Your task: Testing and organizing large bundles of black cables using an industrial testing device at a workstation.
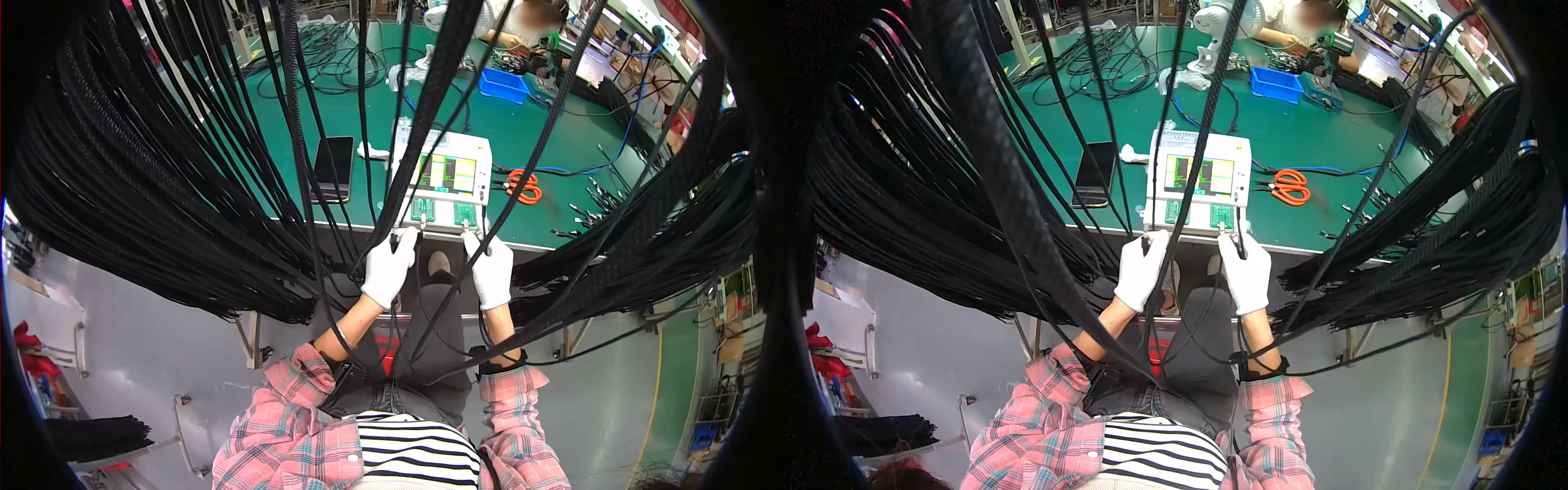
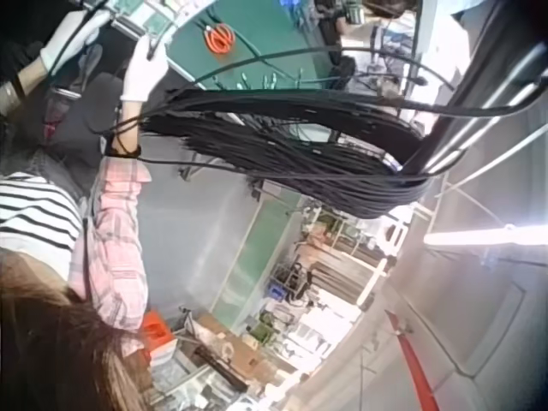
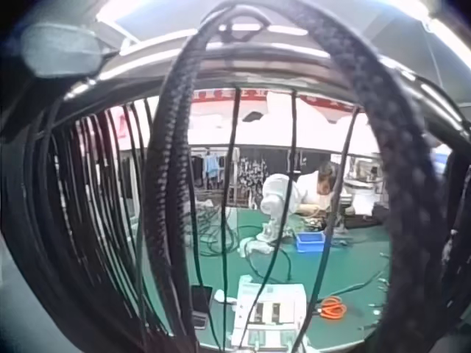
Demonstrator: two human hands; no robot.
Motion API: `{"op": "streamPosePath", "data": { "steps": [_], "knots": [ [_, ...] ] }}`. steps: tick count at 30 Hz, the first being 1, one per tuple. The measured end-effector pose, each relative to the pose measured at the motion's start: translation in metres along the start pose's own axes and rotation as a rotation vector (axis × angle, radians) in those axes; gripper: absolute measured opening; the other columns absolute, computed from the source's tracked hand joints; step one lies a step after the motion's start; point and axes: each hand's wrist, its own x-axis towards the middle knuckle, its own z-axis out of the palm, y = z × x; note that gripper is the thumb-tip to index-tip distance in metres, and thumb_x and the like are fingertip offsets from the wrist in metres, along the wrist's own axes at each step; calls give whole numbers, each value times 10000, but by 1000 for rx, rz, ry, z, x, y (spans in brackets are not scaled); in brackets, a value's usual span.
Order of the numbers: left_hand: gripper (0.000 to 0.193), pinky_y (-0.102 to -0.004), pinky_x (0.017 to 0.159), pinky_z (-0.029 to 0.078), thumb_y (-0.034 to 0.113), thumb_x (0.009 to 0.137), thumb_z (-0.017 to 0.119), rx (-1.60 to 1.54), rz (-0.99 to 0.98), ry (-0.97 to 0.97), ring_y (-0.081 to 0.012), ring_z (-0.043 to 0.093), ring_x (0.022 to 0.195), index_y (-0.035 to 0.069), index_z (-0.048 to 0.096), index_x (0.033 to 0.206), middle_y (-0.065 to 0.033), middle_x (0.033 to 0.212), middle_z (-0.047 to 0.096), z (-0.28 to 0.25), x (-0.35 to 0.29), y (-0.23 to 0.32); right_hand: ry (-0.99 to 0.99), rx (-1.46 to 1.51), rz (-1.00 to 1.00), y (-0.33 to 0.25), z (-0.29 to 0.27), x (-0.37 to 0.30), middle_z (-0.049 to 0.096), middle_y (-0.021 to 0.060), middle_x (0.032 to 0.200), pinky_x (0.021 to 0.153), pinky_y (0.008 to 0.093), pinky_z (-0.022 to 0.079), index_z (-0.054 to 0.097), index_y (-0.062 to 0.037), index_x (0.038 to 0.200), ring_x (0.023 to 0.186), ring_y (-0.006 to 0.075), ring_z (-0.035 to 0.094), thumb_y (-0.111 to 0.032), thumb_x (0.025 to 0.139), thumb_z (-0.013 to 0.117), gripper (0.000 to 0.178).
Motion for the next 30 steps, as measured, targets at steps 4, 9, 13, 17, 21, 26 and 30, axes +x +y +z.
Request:
{"op": "streamPosePath", "data": {
  "steps": [4,9,13,17,21,26,30],
  "knots": [
    [265,-273,614,426,290,922,611,171,163,86,-96,557,658,32,673,912,-29,638,590,1,18,-22,-1,-92,-105,-12,14,3,480,26,580,510,284,356,619,25,850,535,90,393,-178,867,664,209],
    [207,-232,453,255,213,931,620,-87,196,85,-10,364,505,52,747,961,83,541,469,16,11,5,20,-63,-126,-5,12,7,509,48,617,532,288,375,632,25,906,556,104,411,-173,862,663,206],
    [271,-332,754,475,263,892,637,-10,84,73,-170,628,809,8,709,952,-77,886,692,17,11,6,34,-70,-155,0,11,10,519,51,627,534,286,382,632,26,932,559,105,415,-169,860,663,210],
    [267,-318,743,476,244,885,643,-48,87,76,-156,628,790,-9,700,948,-81,865,698,16,4,19,38,-77,-177,-6,11,7,520,52,625,529,284,383,633,26,944,554,107,418,-170,859,665,216],
    [231,-299,720,477,196,889,640,-7,132,98,-136,627,748,-27,693,909,-67,810,705,17,5,23,30,-96,-178,-7,11,8,520,52,621,524,282,384,635,25,962,545,110,423,-169,856,667,224],
    [221,-294,707,474,181,898,635,-51,238,111,-128,626,734,-32,692,888,-56,776,702,19,7,16,24,-88,-183,-6,11,8,520,49,614,523,281,382,639,24,950,539,111,432,-164,856,665,212],
    [201,-234,525,378,175,902,636,41,192,119,-48,500,562,19,717,804,21,612,586,19,-7,3,-13,-51,-74,-6,13,-4,580,63,607,516,263,402,657,23,887,528,79,484,-151,861,652,175]
  ]
}}
